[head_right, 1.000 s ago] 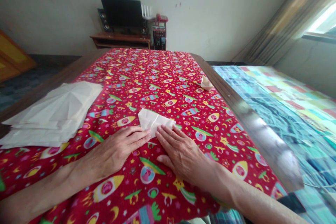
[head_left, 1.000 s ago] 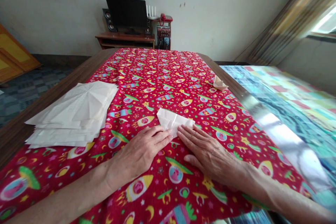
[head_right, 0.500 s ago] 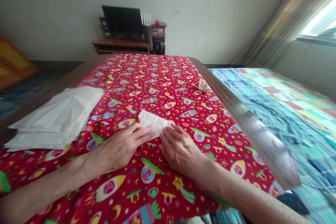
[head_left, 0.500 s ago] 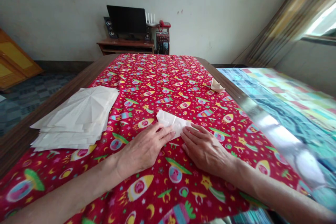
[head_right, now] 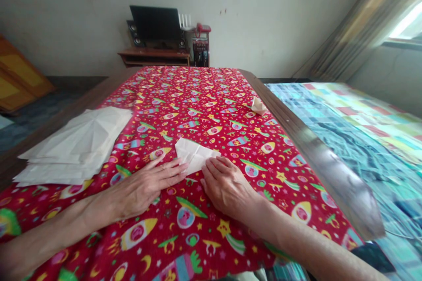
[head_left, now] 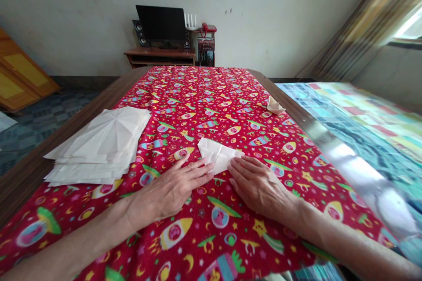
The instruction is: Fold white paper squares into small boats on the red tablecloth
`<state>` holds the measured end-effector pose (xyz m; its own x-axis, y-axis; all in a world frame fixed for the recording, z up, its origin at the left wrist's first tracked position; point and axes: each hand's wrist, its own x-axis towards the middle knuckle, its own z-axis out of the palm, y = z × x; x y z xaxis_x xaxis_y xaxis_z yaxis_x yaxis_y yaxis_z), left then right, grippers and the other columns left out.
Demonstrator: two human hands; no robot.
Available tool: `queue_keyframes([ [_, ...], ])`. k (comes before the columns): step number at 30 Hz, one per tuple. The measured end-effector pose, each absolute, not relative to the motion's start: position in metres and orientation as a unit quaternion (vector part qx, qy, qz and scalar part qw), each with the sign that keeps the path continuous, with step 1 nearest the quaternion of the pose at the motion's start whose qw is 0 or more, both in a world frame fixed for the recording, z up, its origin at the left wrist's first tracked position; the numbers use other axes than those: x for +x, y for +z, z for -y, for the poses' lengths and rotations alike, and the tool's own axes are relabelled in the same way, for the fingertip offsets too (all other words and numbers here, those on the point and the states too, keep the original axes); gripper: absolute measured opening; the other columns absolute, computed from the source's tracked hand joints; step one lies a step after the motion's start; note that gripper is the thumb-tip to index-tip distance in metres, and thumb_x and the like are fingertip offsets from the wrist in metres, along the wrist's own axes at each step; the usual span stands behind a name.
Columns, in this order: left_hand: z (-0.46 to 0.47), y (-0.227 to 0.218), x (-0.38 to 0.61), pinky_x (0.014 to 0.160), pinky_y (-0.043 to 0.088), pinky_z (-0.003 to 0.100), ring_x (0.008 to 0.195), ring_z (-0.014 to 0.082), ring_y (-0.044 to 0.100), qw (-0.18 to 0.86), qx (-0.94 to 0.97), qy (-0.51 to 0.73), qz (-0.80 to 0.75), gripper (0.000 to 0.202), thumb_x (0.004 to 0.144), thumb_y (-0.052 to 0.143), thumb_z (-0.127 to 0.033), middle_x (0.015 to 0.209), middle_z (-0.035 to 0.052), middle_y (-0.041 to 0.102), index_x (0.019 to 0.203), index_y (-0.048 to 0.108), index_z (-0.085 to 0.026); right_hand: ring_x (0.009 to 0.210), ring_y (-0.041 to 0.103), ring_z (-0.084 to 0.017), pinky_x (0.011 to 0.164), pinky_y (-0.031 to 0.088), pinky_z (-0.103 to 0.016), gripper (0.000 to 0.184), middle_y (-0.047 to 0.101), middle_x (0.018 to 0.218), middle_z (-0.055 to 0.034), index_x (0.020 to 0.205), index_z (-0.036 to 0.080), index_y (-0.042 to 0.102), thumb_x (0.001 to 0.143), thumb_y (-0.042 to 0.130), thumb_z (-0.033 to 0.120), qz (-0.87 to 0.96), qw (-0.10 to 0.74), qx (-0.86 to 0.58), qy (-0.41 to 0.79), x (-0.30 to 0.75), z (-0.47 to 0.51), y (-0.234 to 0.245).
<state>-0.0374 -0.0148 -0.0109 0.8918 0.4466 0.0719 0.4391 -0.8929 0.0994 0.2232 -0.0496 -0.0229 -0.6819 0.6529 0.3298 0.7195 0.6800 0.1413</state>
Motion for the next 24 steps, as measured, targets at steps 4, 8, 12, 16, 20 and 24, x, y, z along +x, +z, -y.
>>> queue_keyframes([
  [4,0.018,-0.014,-0.044,0.114,0.019,0.049,0.138,0.0191,0.031,0.049,0.97,0.063,-0.228,0.068,0.077,0.034,0.006,0.147,0.0041,0.04,0.14,0.039,-0.021,0.108,0.06,-0.025,0.101,0.043,-0.042,0.03,0.065,0.113,-0.0176,0.113,0.008,0.061,0.093,0.04,0.015,0.902,0.155,-0.38,-0.131,0.22,0.05,-0.021],
  [8,0.012,-0.008,-0.037,0.109,0.033,0.039,0.128,0.0182,0.044,0.087,0.962,0.119,-0.228,0.054,0.082,0.039,0.001,0.137,0.004,0.051,0.128,0.053,-0.022,0.095,0.063,-0.022,0.089,0.047,-0.037,0.024,0.068,0.097,-0.0132,0.096,0.012,0.064,0.094,0.04,0.016,0.897,0.191,-0.378,-0.125,0.217,0.046,-0.013],
  [12,-0.009,-0.003,-0.018,0.095,0.045,0.034,0.099,0.0164,0.06,0.12,0.95,0.181,-0.224,0.032,0.089,0.044,-0.008,0.107,0.004,0.066,0.112,0.063,-0.02,0.083,0.06,-0.02,0.074,0.045,-0.032,0.026,0.065,0.083,-0.008,0.083,0.015,0.062,0.096,0.042,0.026,0.887,0.179,-0.417,-0.087,0.214,0.032,-0.009],
  [16,-0.038,-0.006,-0.002,0.088,0.049,0.029,0.096,0.0166,0.061,0.148,0.94,0.199,-0.234,0.028,0.092,0.049,-0.019,0.104,0.0045,0.066,0.118,0.059,-0.021,0.071,0.054,-0.016,0.066,0.04,-0.029,0.022,0.06,0.075,-0.0033,0.078,0.018,0.059,0.093,0.05,0.032,0.862,0.198,-0.465,-0.049,0.215,0.016,-0.015],
  [20,-0.061,-0.015,-0.001,0.1,0.043,0.035,0.116,0.0213,0.052,0.133,0.929,0.199,-0.281,0.048,0.087,0.06,-0.031,0.121,0.0067,0.055,0.132,0.046,-0.023,0.076,0.052,-0.017,0.07,0.041,-0.029,0.016,0.057,0.084,-0.0056,0.09,0.018,0.056,0.091,0.054,0.034,0.837,0.249,-0.488,-0.012,0.22,0.012,-0.016],
  [24,-0.073,-0.022,-0.005,0.104,0.039,0.038,0.121,0.0246,0.046,0.134,0.927,0.201,-0.288,0.063,0.08,0.067,-0.042,0.125,0.0093,0.049,0.135,0.043,-0.021,0.084,0.052,-0.022,0.074,0.043,-0.034,0.025,0.055,0.095,-0.0097,0.102,0.016,0.054,0.088,0.057,0.037,0.819,0.24,-0.521,-0.014,0.225,0.015,-0.012],
])
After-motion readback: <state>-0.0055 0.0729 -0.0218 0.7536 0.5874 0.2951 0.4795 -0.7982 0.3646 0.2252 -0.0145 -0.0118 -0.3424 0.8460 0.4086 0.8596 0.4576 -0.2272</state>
